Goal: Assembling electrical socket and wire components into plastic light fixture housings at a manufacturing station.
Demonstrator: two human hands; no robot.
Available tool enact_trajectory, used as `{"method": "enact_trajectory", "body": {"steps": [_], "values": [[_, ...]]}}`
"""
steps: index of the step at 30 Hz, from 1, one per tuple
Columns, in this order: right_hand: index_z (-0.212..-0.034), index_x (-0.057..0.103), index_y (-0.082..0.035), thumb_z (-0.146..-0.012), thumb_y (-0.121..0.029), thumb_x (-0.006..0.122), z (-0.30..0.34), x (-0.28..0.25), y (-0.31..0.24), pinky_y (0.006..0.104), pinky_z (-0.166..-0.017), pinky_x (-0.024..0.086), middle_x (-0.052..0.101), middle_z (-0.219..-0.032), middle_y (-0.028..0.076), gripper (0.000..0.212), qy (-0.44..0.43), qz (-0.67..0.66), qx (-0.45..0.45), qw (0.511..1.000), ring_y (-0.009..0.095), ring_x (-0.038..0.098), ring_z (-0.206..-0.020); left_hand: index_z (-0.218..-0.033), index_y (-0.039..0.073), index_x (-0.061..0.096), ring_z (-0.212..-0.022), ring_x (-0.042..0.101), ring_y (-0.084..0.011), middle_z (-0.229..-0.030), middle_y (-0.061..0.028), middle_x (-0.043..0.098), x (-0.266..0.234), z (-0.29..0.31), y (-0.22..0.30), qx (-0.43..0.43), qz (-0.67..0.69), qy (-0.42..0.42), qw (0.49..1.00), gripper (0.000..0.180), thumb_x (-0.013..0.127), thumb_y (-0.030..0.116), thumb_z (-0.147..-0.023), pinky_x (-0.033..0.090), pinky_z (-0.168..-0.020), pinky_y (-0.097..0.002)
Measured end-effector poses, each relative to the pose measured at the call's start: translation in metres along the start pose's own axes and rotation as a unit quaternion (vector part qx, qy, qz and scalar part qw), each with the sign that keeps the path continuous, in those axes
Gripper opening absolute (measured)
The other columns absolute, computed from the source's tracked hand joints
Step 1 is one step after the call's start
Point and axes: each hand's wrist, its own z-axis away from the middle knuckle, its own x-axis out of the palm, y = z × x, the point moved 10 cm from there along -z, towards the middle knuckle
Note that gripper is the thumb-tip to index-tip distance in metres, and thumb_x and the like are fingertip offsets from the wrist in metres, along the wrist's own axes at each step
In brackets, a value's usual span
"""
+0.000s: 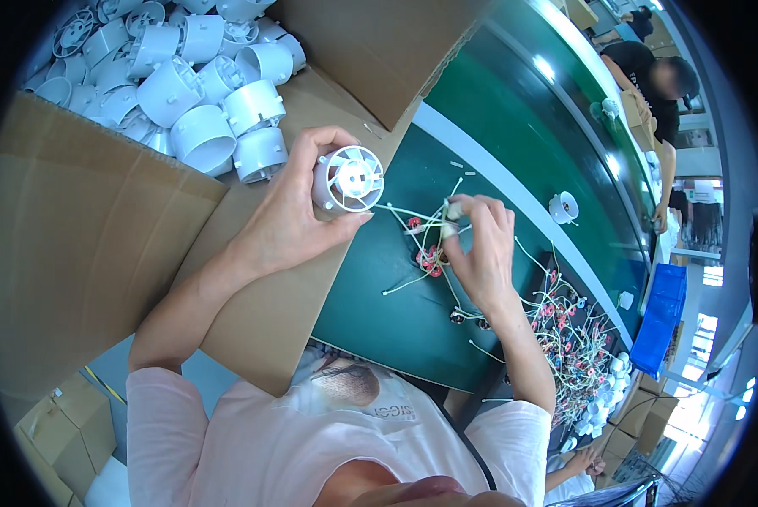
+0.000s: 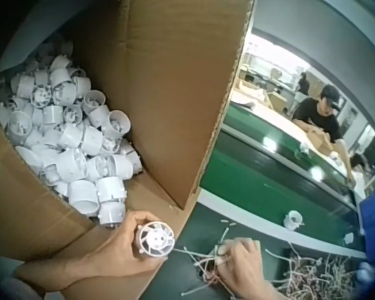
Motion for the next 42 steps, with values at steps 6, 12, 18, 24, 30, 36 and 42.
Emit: {"method": "enact_trajectory", "body": {"steps": [6,12,18,24,30,36,42], "values": [[-0.100,0.057,-0.001,-0.074,0.000,0.061,0.003,-0.027,-0.001,0.0302,-0.068,0.041,0.058,-0.091,0.007,0.026,-0.026,-0.076,0.065,0.995,0.019,0.055,-0.077,-0.120,0.001,0.035,-0.105,0.052,-0.0176,-0.111,-0.0110,0.046,0.004,-0.003,0.006,-0.012,-0.026,-0.009,1.000,0.062,0.070,-0.001,-0.069,0.045,-0.088,-0.0295],[-0.108,0.056,0.001,-0.080,-0.006,0.062,0.015,0.011,0.036,0.0272,-0.064,0.042,0.059,-0.097,0.008,0.029,-0.103,-0.532,0.324,0.775,0.013,0.053,-0.076,-0.122,0.002,0.036,-0.106,0.052,-0.0183,-0.114,-0.0111,0.047,0.005,-0.006,0.006,-0.017,0.038,-0.043,0.998,0.063,0.069,-0.001,-0.069,0.045,-0.088,-0.0291],[-0.111,0.055,-0.001,-0.079,-0.013,0.067,0.025,0.000,0.054,0.0261,-0.059,0.043,0.058,-0.099,0.010,0.037,-0.037,-0.673,0.332,0.661,0.015,0.053,-0.076,-0.120,0.010,0.047,-0.110,0.049,-0.0239,-0.118,-0.0116,0.044,0.008,-0.009,0.036,0.103,-0.140,-0.064,0.983,0.060,0.069,-0.002,-0.065,0.043,-0.090,-0.0320],[-0.115,0.050,0.003,-0.077,-0.018,0.071,0.014,-0.034,0.043,0.0209,-0.048,0.041,0.058,-0.100,0.013,0.048,-0.018,-0.663,0.273,0.697,0.013,0.052,-0.070,-0.120,0.012,0.051,-0.112,0.046,-0.0324,-0.124,-0.0125,0.043,0.032,0.008,0.053,0.187,-0.557,-0.071,0.806,0.056,0.068,0.003,-0.067,0.041,-0.092,-0.0395],[-0.114,0.048,0.004,-0.077,-0.021,0.071,0.017,-0.027,0.030,0.0198,-0.044,0.039,0.056,-0.095,0.014,0.050,-0.024,-0.670,0.274,0.689,0.012,0.052,-0.064,-0.126,0.011,0.048,-0.114,0.044,-0.0353,-0.132,-0.0124,0.040,0.050,0.017,0.053,0.189,-0.349,-0.155,0.905,0.059,0.067,0.005,-0.070,0.039,-0.094,-0.0433],[-0.112,0.048,0.003,-0.079,-0.023,0.070,0.017,-0.020,0.009,0.0207,-0.044,0.038,0.054,-0.086,0.011,0.048,-0.054,-0.760,0.261,0.593,0.010,0.049,-0.061,-0.130,0.008,0.044,-0.116,0.044,-0.0328,-0.136,-0.0127,0.038,0.028,0.008,0.035,0.153,-0.276,-0.076,0.946,0.063,0.068,0.006,-0.072,0.039,-0.095,-0.0400],[-0.112,0.048,0.001,-0.084,-0.023,0.064,0.013,-0.016,0.005,0.0208,-0.045,0.035,0.051,-0.081,0.007,0.041,-0.058,-0.812,0.238,0.530,0.008,0.043,-0.057,-0.127,0.007,0.044,-0.114,0.045,-0.0309,-0.125,-0.0151,0.043,0.019,0.004,0.012,-0.029,-0.016,-0.062,0.998,0.062,0.071,0.003,-0.071,0.039,-0.092,-0.0367]]}}
